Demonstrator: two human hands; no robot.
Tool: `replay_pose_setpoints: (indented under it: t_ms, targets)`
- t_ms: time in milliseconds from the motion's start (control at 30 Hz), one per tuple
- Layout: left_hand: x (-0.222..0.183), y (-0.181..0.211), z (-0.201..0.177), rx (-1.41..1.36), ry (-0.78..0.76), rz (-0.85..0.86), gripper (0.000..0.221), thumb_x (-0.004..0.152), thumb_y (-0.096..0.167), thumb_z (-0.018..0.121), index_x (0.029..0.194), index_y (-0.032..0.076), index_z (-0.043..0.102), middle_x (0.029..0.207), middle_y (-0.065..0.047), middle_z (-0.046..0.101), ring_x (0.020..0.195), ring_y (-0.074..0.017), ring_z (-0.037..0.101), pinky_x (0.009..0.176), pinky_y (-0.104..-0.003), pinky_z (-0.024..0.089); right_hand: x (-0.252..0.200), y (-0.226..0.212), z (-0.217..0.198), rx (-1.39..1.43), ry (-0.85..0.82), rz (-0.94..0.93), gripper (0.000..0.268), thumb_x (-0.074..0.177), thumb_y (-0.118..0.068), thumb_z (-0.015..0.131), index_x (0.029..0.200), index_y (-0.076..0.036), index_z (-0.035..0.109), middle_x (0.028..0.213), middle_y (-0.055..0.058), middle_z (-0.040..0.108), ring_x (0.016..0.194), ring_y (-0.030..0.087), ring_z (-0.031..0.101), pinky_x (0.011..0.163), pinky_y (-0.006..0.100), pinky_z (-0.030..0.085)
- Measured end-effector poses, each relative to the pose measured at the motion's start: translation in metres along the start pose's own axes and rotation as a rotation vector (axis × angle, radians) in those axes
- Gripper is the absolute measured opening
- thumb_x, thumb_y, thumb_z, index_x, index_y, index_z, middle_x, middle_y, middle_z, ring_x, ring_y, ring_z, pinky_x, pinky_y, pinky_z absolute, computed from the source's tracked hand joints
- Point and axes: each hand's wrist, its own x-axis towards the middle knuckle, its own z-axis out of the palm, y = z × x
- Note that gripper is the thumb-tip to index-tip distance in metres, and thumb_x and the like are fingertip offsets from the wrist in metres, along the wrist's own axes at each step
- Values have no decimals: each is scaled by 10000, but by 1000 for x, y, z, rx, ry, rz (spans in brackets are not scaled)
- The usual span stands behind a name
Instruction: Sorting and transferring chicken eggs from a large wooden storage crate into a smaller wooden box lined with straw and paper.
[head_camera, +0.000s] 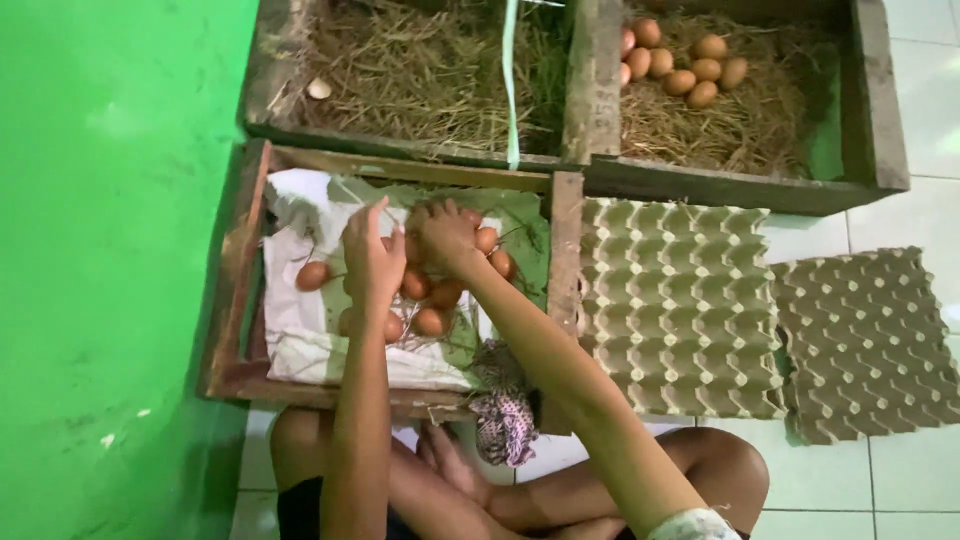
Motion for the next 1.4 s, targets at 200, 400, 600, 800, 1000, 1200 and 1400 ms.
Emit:
replay_pose_setpoints:
  t_ms: [200, 400, 600, 800, 1000, 1200, 1400]
  targets:
    - [-82, 96, -27, -119, -238, -146, 346, 962, 217, 678, 1308, 222, 689, 1226, -72, 665, 1196, -303, 624, 1040, -466, 470, -28, 54, -127, 214, -328, -107, 336, 890, -384, 591, 1029, -185, 823, 1037, 124, 785, 936, 368, 753, 877, 476, 601]
    - [-149, 130, -39, -70, -168, 25, 266, 948, 94, 638, 1203, 116, 709, 1175, -79, 722, 1138, -280, 666, 1019, -380, 505, -65, 245, -189, 577, 105, 131, 366, 920, -36, 431, 1140, -75, 721, 1006, 100, 739, 708, 141, 606, 595, 282, 498]
    - [-146, 136, -16, -36, -158, -77, 237, 963, 118, 630, 1177, 89, 728, 1180, -107, 728, 1138, -281, 678, 1013, -399, 542, -3, 451, -94, 182, 370, 282, 498, 899, -89, 554, 1387, -87, 458, 1184, 341, 558, 943, 563, 591, 693, 638, 485]
    - [-143, 132, -2, 130, -63, 65, 190, 958, 150, 662, 1130, 142, 743, 1099, -68, 729, 1030, -250, 706, 942, -369, 563, 22, 455, -105, 144, 72, 479, 668, 941, -238, 659, 1522, -230, 329, 1539, 334, 215, 1346, 647, 297, 973, 754, 399]
    - [-132, 140, 2, 233, 40, 145, 134, 932, 66, 707, 1026, 139, 769, 1000, -42, 732, 912, -223, 716, 900, -361, 568, 50, 466, -103, -6, -17, 393, 730, 909, 2, 631, 1550, -257, 395, 1397, 287, 351, 1184, 590, 481, 875, 690, 511]
    - [-134, 137, 4, 259, 17, 125, 117, 929, 104, 697, 990, 162, 778, 964, -9, 744, 864, -174, 714, 847, -322, 570, 58, 476, -99, -19, -60, 397, 843, 839, 19, 701, 1549, -257, 340, 1356, 280, 357, 1046, 605, 573, 788, 673, 553]
    - [-141, 133, 8, 232, 30, 74, 121, 938, 109, 707, 999, 174, 790, 975, -20, 752, 865, -190, 706, 823, -342, 594, 68, 493, -72, -110, 20, 325, 725, 841, -194, 814, 1442, -193, 409, 1300, 277, 417, 1059, 578, 534, 759, 674, 570]
